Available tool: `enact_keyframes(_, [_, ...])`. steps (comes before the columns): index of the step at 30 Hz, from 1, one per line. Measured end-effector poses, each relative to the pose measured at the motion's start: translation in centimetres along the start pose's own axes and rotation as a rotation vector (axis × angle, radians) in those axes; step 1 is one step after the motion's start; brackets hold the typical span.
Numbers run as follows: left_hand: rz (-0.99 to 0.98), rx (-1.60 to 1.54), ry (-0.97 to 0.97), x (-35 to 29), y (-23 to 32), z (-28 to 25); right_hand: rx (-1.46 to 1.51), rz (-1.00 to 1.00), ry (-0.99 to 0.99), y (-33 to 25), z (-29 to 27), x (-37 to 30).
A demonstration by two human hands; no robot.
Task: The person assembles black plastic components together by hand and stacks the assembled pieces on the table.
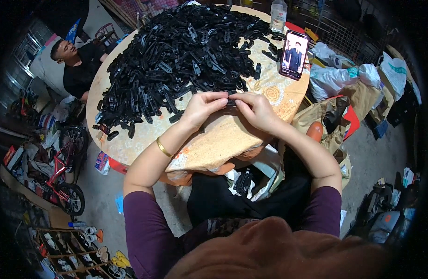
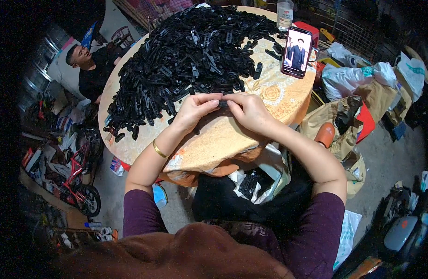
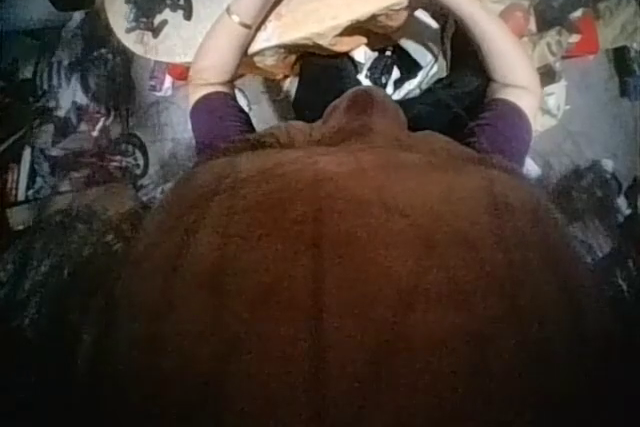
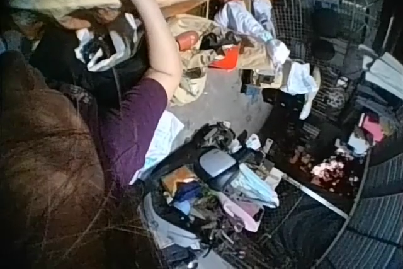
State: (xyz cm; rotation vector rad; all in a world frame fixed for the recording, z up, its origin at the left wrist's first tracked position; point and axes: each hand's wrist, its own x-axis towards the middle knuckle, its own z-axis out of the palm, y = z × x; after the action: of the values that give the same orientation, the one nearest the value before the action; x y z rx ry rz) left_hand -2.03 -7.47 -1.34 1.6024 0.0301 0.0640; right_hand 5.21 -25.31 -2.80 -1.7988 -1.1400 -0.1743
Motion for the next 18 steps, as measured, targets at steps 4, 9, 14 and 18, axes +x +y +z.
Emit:
enact_keyframes(4, [-0.110, -0.044, -0.035, 0.2, -0.3, -0.5, 0.003, 0.027, -0.042, 0.1, -0.6, 0.0])
enact_keyframes(9, [-0.179, -0.375, -0.095, 0.3, -0.4, -0.8, 0.095, 0.039, -0.095, -0.8, -0.9, 0.1])
enact_keyframes(14, [-0.243, -0.392, -0.087, 0.1, 0.2, -0.4, 0.002, -0.135, -0.123, -0.7, -1.0, -0.2])
enact_keyframes(18, [-0.232, -0.385, -0.141, 0.4, -0.5, -1.1, 0.046, -0.277, -0.053, -0.7, -0.2, -0.2])
